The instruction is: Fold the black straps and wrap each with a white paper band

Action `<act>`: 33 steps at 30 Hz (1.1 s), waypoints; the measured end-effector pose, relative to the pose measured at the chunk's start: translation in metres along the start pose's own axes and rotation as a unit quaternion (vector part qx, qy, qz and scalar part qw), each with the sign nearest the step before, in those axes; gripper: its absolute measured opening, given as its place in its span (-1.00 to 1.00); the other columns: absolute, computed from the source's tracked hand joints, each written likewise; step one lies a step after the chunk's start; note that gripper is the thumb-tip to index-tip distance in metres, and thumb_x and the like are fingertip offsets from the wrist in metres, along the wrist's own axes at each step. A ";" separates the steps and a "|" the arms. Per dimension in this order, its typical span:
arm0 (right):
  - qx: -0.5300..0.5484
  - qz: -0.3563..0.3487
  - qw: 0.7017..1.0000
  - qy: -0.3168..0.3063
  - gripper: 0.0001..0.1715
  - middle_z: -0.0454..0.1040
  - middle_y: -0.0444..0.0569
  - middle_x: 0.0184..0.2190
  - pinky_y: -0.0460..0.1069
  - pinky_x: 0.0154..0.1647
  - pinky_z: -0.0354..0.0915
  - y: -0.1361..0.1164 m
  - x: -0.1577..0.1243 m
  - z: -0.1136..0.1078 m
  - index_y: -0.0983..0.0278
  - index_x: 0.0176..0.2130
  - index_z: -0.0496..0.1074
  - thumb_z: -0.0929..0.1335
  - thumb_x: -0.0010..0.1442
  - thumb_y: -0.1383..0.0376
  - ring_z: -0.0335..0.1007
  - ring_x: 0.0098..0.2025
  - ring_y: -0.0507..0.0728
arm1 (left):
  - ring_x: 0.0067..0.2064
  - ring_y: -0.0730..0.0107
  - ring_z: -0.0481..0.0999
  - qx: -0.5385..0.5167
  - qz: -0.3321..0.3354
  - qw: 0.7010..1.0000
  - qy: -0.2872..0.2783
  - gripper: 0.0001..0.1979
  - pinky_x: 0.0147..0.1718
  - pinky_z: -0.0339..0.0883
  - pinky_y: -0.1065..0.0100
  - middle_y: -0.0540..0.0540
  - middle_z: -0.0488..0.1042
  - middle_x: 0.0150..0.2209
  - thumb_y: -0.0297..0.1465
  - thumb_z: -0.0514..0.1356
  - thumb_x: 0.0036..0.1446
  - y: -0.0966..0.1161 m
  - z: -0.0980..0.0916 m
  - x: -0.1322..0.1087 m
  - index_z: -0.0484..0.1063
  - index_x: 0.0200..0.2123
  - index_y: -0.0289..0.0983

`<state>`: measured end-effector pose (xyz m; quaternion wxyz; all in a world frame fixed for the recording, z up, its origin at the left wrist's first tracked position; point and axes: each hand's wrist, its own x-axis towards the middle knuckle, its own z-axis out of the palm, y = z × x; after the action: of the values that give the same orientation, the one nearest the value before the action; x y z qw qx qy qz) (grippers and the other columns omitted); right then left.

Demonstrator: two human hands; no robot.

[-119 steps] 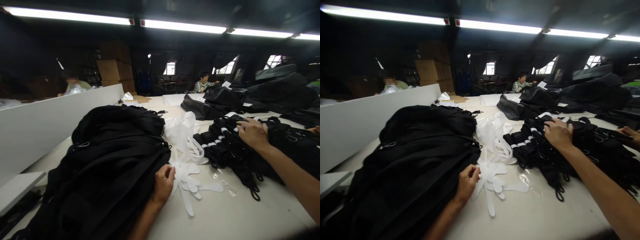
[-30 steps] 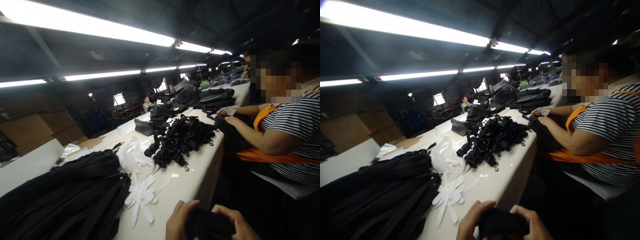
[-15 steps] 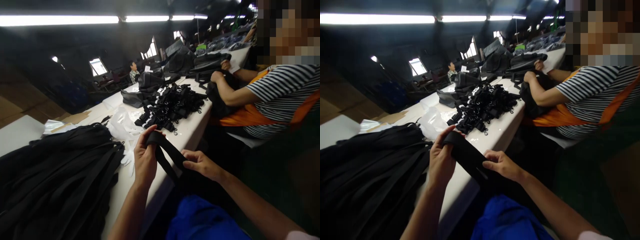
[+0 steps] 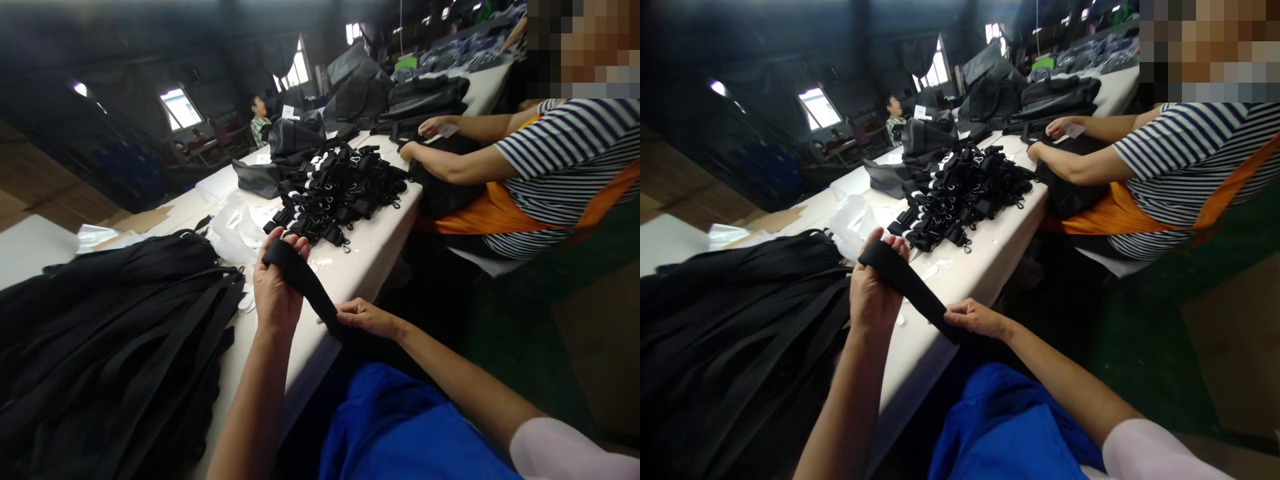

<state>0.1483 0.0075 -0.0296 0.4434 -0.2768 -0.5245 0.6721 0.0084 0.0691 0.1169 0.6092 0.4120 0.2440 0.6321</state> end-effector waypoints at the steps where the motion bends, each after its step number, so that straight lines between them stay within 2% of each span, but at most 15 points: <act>1: 0.027 0.023 0.999 -0.019 -0.46 0.52 0.04 -0.21 -0.01 -0.08 0.32 0.003 -0.001 0.001 0.38 -0.15 0.55 0.37 0.21 -0.05 0.45 -0.20 0.10 | -0.18 0.40 0.60 0.006 0.003 1.000 0.000 -0.67 0.00 0.44 0.31 -0.05 0.56 -0.23 -0.43 0.38 0.00 0.000 -0.001 0.003 0.48 -0.12 -0.22; 4: 0.114 0.040 0.991 -0.054 -0.42 0.55 0.12 -0.25 -0.03 -0.16 0.37 0.008 -0.006 0.005 0.43 -0.13 0.54 0.37 0.21 -0.05 0.49 -0.23 0.12 | -0.29 0.43 0.59 0.076 0.065 0.995 -0.022 -0.68 -0.20 0.48 0.38 -0.06 0.56 -0.20 -0.34 0.35 0.04 0.001 -0.011 0.011 0.47 -0.10 -0.20; 6: 0.155 0.045 0.985 -0.068 -0.43 0.56 0.14 -0.29 -0.06 -0.22 0.39 0.010 -0.011 0.006 0.45 -0.17 0.53 0.38 0.22 -0.04 0.51 -0.27 0.11 | -0.43 0.46 0.54 0.195 0.147 0.969 -0.036 -0.70 -0.36 0.44 0.41 -0.04 0.56 -0.27 -0.31 0.27 0.12 0.004 -0.024 0.017 0.47 -0.05 -0.18; 8: 0.183 0.050 0.979 -0.076 -0.45 0.56 0.14 -0.31 -0.07 -0.27 0.40 0.013 -0.016 0.005 0.45 -0.21 0.52 0.39 0.21 -0.03 0.51 -0.30 0.10 | -0.53 0.49 0.45 0.362 0.244 0.898 -0.048 -0.70 -0.41 0.36 0.43 0.02 0.52 -0.43 -0.39 0.17 0.18 0.008 -0.040 0.024 0.50 -0.01 -0.18; 10: 0.210 0.056 0.973 -0.081 -0.49 0.56 0.15 -0.28 -0.07 -0.33 0.40 0.018 -0.020 0.004 0.43 -0.30 0.48 0.40 0.19 -0.02 0.53 -0.33 0.11 | -0.52 0.49 0.40 0.509 0.335 0.790 -0.066 -0.63 -0.37 0.30 0.43 0.03 0.44 -0.52 -0.51 0.08 0.18 0.015 -0.055 0.030 0.53 -0.01 -0.18; 13: 0.243 0.052 0.967 -0.058 -0.52 0.56 0.15 -0.25 -0.12 -0.49 0.35 0.030 -0.025 0.002 0.41 -0.34 0.45 0.42 0.17 0.00 0.50 -0.46 0.06 | -0.40 0.44 0.42 0.619 0.419 0.657 -0.098 -0.55 -0.34 0.26 0.44 -0.03 0.46 -0.40 -0.59 0.07 0.13 0.026 -0.067 0.035 0.53 0.02 -0.15; 15: 0.248 0.051 0.967 -0.032 -0.54 0.56 0.11 -0.30 -0.15 -0.56 0.29 0.036 -0.027 0.001 0.42 -0.29 0.47 0.43 0.18 0.02 0.45 -0.53 0.01 | -0.36 0.44 0.42 0.654 0.433 0.609 -0.112 -0.54 -0.34 0.25 0.44 -0.06 0.46 -0.31 -0.58 0.08 0.14 0.034 -0.070 0.035 0.51 0.04 -0.11; 18: 0.244 0.064 0.968 0.010 -0.53 0.54 0.08 -0.38 -0.18 -0.61 0.24 0.039 -0.030 -0.002 0.44 -0.29 0.49 0.45 0.14 0.03 0.41 -0.56 -0.01 | -0.31 0.42 0.41 0.677 0.417 0.585 -0.159 -0.54 -0.30 0.28 0.43 -0.07 0.42 -0.26 -0.57 0.04 0.18 0.047 -0.072 0.037 0.51 0.04 -0.05; 22: 0.241 0.059 0.966 0.067 -0.54 0.53 0.03 -0.43 -0.21 -0.66 0.16 0.035 -0.033 -0.006 0.43 -0.32 0.49 0.47 0.11 0.04 0.36 -0.60 -0.06 | -0.22 0.33 0.42 0.667 0.371 0.594 -0.256 -0.62 -0.24 0.33 0.34 -0.08 0.37 -0.21 -0.52 0.10 0.16 0.064 -0.084 0.044 0.58 -0.09 -0.02; 24: 0.235 0.046 0.968 0.079 -0.54 0.54 0.03 -0.44 -0.22 -0.67 0.12 0.031 -0.033 -0.007 0.44 -0.34 0.49 0.47 0.11 0.04 0.33 -0.61 -0.08 | -0.19 0.29 0.42 0.644 0.373 0.624 -0.239 -0.70 -0.18 0.35 0.27 -0.09 0.38 -0.18 -0.49 0.17 0.12 0.067 -0.088 0.045 0.61 -0.18 -0.02; 25: 0.232 0.039 0.968 0.084 -0.54 0.54 0.04 -0.44 -0.22 -0.67 0.12 0.029 -0.032 -0.007 0.44 -0.36 0.49 0.47 0.11 0.05 0.32 -0.62 -0.08 | -0.16 0.27 0.42 0.625 0.378 0.653 -0.201 -0.74 -0.13 0.35 0.24 -0.09 0.39 -0.16 -0.47 0.22 0.10 0.066 -0.089 0.044 0.62 -0.21 -0.04; 27: 0.224 0.029 0.970 0.089 -0.55 0.55 0.06 -0.43 -0.21 -0.66 0.11 0.025 -0.030 -0.007 0.44 -0.39 0.49 0.48 0.11 0.05 0.30 -0.62 -0.08 | -0.16 0.27 0.44 0.536 0.364 0.758 -0.079 -0.79 -0.07 0.36 0.19 -0.09 0.42 -0.16 -0.40 0.30 0.07 0.062 -0.086 0.040 0.61 -0.19 -0.10; 30: 0.203 0.016 0.975 0.092 -0.53 0.53 0.02 -0.47 -0.20 -0.67 0.08 0.017 -0.027 -0.002 0.42 -0.42 0.47 0.47 0.11 0.02 0.27 -0.64 -0.09 | -0.27 0.31 0.51 0.309 0.129 0.941 0.041 -0.65 -0.13 0.45 0.15 -0.12 0.49 -0.26 -0.14 0.27 0.12 0.052 -0.078 0.036 0.53 -0.11 -0.24; 32: 0.183 0.008 0.977 0.106 -0.50 0.50 -0.03 -0.53 -0.20 -0.66 0.09 0.013 -0.026 0.001 0.40 -0.43 0.46 0.46 0.10 -0.01 0.25 -0.64 -0.08 | -0.38 0.37 0.51 0.192 -0.046 0.978 0.063 -0.56 -0.25 0.49 0.24 -0.11 0.49 -0.39 -0.04 0.17 0.17 0.046 -0.075 0.036 0.50 -0.19 -0.34; 33: 0.172 0.006 0.978 0.118 -0.50 0.49 -0.04 -0.55 -0.19 -0.65 0.11 0.011 -0.026 0.002 0.40 -0.44 0.46 0.47 0.09 -0.02 0.26 -0.64 -0.08 | -0.43 0.41 0.50 0.168 -0.083 0.980 0.065 -0.55 -0.30 0.49 0.29 -0.08 0.47 -0.46 -0.05 0.16 0.19 0.044 -0.074 0.037 0.49 -0.24 -0.37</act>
<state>0.1546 -0.0171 -0.0420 0.5391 -0.2763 -0.3435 0.7176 -0.0746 0.1129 0.1210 0.5644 0.4449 0.4196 0.5546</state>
